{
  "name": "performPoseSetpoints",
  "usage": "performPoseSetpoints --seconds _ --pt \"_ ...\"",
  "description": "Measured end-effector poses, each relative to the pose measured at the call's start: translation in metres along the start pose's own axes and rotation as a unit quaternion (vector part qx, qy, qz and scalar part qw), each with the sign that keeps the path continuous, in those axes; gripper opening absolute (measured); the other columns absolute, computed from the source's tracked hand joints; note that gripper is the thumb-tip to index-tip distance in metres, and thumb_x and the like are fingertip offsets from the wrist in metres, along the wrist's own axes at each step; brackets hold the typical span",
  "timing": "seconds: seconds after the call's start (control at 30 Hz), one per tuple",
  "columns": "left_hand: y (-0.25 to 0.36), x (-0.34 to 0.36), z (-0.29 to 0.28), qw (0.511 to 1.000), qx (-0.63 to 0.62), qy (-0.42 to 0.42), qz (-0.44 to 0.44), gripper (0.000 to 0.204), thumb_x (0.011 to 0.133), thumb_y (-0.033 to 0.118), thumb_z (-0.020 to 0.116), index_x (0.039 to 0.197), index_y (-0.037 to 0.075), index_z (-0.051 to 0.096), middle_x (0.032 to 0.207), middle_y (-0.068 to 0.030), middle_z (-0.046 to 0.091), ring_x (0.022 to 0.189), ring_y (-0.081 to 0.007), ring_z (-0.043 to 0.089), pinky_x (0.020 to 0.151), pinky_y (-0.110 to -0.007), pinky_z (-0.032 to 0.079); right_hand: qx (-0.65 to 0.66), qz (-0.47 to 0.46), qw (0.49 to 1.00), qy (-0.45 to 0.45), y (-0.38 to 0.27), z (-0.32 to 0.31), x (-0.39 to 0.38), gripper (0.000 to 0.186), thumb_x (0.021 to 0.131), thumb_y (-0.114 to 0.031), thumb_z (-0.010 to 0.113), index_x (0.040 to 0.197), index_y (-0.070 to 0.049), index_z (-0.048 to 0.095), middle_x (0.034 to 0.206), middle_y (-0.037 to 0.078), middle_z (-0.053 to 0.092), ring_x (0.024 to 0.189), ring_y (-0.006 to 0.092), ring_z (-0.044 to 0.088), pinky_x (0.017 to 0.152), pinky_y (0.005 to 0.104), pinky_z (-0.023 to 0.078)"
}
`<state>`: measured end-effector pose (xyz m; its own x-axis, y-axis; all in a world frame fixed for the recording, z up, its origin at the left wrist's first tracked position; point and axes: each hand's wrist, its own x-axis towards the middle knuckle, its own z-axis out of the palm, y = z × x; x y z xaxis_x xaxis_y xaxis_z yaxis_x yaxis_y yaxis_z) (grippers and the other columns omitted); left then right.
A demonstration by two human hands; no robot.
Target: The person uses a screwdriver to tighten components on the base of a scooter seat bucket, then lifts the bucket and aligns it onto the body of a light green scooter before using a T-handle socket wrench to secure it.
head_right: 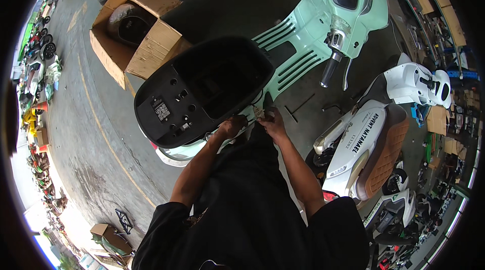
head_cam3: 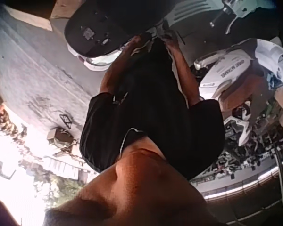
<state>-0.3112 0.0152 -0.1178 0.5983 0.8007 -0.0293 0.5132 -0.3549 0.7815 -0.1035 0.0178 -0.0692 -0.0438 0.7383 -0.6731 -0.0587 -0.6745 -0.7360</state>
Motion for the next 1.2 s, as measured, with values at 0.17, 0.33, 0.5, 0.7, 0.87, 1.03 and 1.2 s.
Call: performPoseSetpoints --seconds 0.17,0.33,0.5,0.7,0.87,1.03,1.2 --pt "-0.008 -0.006 0.002 0.990 -0.126 0.031 -0.045 0.021 0.091 0.015 0.045 0.089 0.005 0.063 0.086 -0.0140 0.062 0.084 -0.0311 0.060 0.076 -0.039 0.046 -0.063 -0.027 0.997 -0.043 0.002 0.006 0.011 0.046 0.077 -0.004 0.067 0.120 -0.007 0.053 0.089 0.006 0.063 0.065 0.0099 0.052 0.050 0.0240 0.038" --pt "0.007 -0.005 -0.009 0.965 -0.194 0.019 -0.174 0.027 0.093 0.022 0.046 0.092 0.004 0.065 0.087 -0.0140 0.063 0.083 -0.0267 0.061 0.075 -0.037 0.047 0.040 -0.070 0.994 -0.076 -0.002 0.016 0.013 0.047 0.079 -0.003 0.064 0.124 -0.004 0.053 0.095 0.006 0.063 0.076 0.0119 0.057 0.057 0.0257 0.044" --pt "0.012 -0.003 -0.007 0.968 -0.194 0.001 -0.159 0.025 0.092 0.021 0.047 0.095 0.004 0.065 0.090 -0.0135 0.064 0.083 -0.0268 0.062 0.071 -0.037 0.048 0.073 -0.006 0.992 -0.104 0.001 0.007 0.004 0.046 0.081 0.001 0.060 0.126 -0.004 0.053 0.095 0.005 0.064 0.074 0.0121 0.058 0.058 0.0250 0.046" --pt "-0.002 -0.004 0.000 0.993 -0.060 -0.044 -0.096 0.018 0.086 0.014 0.050 0.094 0.006 0.064 0.093 -0.0141 0.063 0.087 -0.0302 0.061 0.073 -0.039 0.048 0.106 -0.011 0.988 -0.109 0.010 0.010 0.006 0.046 0.083 -0.002 0.058 0.129 -0.004 0.052 0.104 0.005 0.064 0.085 0.0127 0.058 0.065 0.0269 0.048" --pt "-0.005 -0.004 0.001 0.996 -0.048 -0.029 -0.074 0.019 0.084 0.014 0.052 0.097 0.006 0.063 0.096 -0.0146 0.062 0.092 -0.0332 0.060 0.077 -0.040 0.047 0.099 -0.034 0.982 -0.156 0.023 0.004 0.015 0.042 0.087 -0.004 0.055 0.129 -0.006 0.051 0.114 0.002 0.060 0.094 0.0119 0.056 0.060 0.0250 0.048" --pt "-0.013 -0.002 0.012 0.993 -0.057 -0.031 -0.096 0.020 0.084 0.014 0.052 0.098 0.005 0.063 0.098 -0.0155 0.062 0.092 -0.0340 0.059 0.079 -0.041 0.047 0.113 -0.058 0.981 -0.150 0.015 0.004 0.010 0.042 0.087 -0.005 0.057 0.128 -0.004 0.051 0.111 0.003 0.060 0.094 0.0113 0.055 0.062 0.0254 0.048" --pt "-0.026 -0.007 0.021 0.999 0.032 0.005 -0.002 0.020 0.084 0.016 0.052 0.094 0.004 0.065 0.098 -0.0165 0.063 0.092 -0.0337 0.059 0.078 -0.040 0.047 0.103 -0.111 0.979 -0.139 0.019 0.012 0.016 0.041 0.085 -0.003 0.058 0.125 -0.002 0.053 0.106 0.006 0.062 0.089 0.0118 0.056 0.063 0.0261 0.049"
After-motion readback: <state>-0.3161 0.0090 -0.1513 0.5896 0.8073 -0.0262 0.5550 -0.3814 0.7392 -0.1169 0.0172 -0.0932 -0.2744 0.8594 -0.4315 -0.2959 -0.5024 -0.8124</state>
